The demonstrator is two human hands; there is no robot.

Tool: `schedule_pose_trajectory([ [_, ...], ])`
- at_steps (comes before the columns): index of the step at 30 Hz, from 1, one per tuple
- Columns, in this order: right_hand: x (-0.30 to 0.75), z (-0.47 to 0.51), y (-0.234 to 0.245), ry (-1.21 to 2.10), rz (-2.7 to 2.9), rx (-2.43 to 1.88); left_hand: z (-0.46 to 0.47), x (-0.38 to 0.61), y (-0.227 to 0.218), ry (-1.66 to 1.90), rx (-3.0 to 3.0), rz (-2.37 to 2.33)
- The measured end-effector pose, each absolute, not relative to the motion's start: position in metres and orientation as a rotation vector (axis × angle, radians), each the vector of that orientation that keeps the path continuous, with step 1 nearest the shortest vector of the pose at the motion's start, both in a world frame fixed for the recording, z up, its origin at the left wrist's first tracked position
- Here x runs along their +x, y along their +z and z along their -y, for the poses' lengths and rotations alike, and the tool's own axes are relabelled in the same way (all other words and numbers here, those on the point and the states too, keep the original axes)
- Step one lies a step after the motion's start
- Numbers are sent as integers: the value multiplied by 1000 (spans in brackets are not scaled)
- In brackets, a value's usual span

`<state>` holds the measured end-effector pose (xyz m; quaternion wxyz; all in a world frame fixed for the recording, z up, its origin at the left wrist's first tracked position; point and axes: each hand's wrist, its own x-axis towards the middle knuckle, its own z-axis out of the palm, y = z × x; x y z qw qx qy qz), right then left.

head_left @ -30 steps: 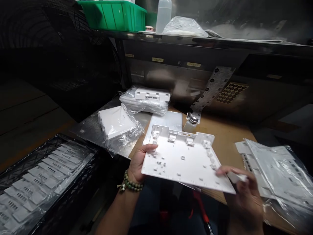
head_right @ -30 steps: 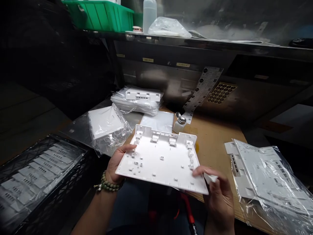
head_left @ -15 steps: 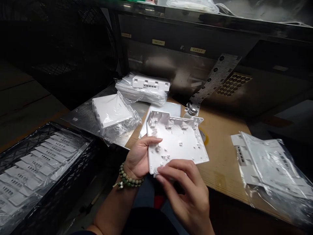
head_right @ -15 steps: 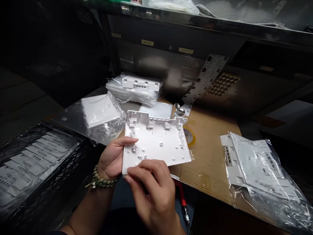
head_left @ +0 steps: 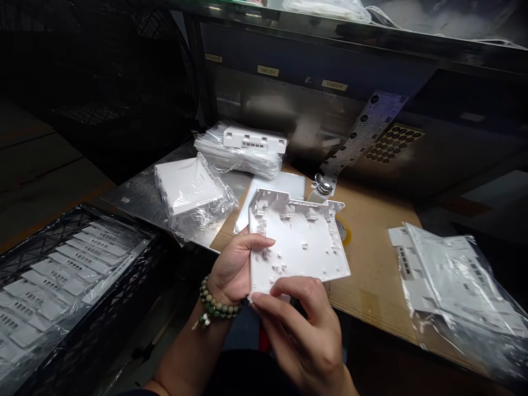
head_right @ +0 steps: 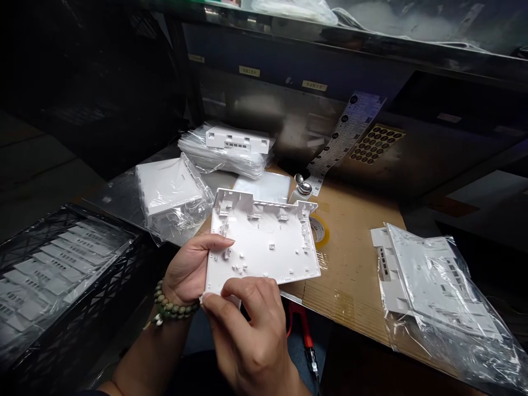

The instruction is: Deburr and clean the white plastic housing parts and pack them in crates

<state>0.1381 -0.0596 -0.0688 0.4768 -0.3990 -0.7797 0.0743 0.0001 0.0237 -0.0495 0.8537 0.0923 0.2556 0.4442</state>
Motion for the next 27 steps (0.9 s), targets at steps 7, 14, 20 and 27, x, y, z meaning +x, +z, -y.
schedule_pose_trajectory([
  [7,153,59,-70,249,1805,-1112,-25,-10,-50,980,232,-503],
  [14,139,47,-63,92,2007,-974,-24,-7,-47,985,305,-512],
  [20,164,40,-57,341,2197,-892,-19,0,-52,940,241,-506],
  [27,163,41,-57,323,2038,-958,-20,7,-48,881,207,-486],
])
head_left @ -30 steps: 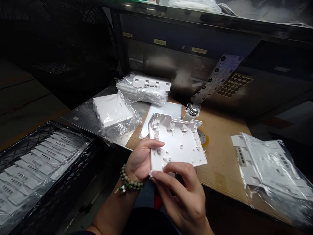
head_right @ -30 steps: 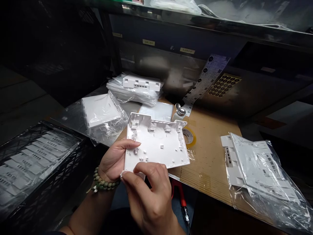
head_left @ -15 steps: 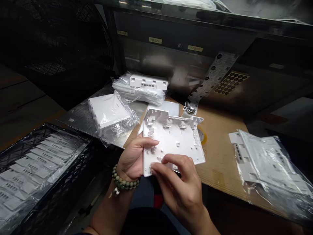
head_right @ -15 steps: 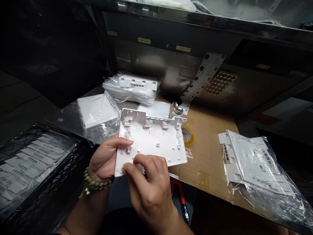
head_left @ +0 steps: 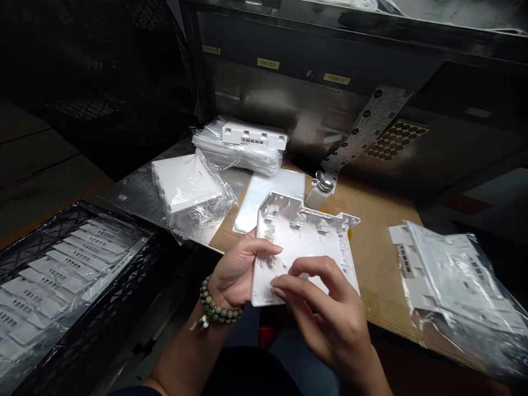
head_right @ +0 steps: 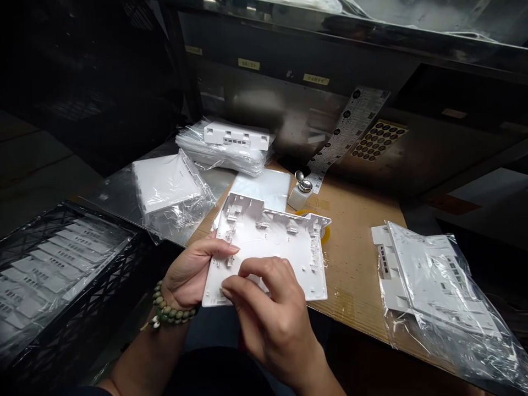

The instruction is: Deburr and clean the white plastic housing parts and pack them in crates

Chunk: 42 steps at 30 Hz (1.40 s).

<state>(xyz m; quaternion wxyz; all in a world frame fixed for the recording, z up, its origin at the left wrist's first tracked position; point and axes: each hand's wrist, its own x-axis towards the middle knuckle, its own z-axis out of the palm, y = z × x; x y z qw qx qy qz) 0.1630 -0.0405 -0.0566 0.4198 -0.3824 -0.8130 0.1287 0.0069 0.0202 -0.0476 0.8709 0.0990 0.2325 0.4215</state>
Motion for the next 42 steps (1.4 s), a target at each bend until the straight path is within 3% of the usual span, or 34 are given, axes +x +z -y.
schedule_pose_trajectory([
  [4,157,43,-60,234,2137,-906,-21,7,-48,886,225,-498],
  [10,178,44,-53,461,2007,-1014,-23,4,-52,849,232,-494],
  [17,249,50,-72,113,1447,-1298,-33,-28,-57,806,173,-521],
  [21,279,64,-94,88,1229,-1468,-34,-54,-68,813,45,-556],
  [29,251,65,-110,-23,1599,-1380,-33,-65,-85,998,5,-715],
  [42,282,38,-109,-166,1644,-1320,-20,-95,-105,843,369,-855],
])
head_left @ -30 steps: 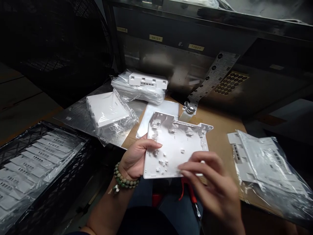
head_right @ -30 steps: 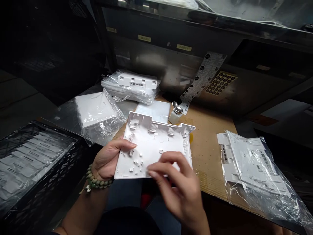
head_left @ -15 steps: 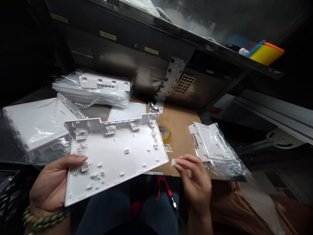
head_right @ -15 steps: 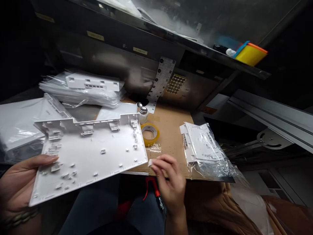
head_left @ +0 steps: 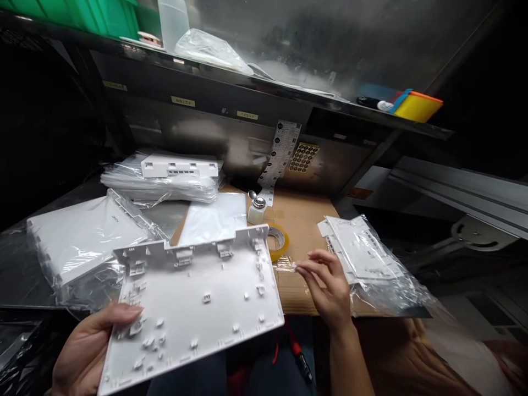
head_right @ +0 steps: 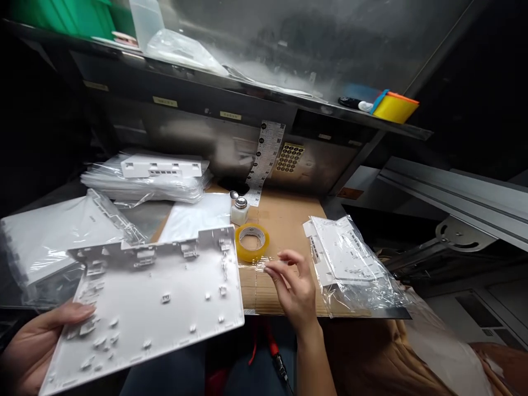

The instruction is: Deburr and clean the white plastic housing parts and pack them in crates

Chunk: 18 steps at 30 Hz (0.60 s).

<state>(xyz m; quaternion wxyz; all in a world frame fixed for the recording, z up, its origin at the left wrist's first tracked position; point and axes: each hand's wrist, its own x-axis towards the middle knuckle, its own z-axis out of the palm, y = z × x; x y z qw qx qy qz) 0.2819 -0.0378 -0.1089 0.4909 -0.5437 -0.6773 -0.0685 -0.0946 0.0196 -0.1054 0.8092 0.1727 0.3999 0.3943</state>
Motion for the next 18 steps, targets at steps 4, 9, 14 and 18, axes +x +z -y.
schedule_pose_trajectory([
  [4,270,20,-82,-186,1454,-1229,-10,-86,-109,825,413,-902],
  [9,261,8,-78,-211,1558,-1313,-3,-67,-103,815,379,-855],
  [14,271,10,-93,-259,1459,-1352,-2,-53,-94,862,358,-733],
  [18,280,13,-100,-275,1523,-1293,-1,-44,-91,877,371,-771],
])
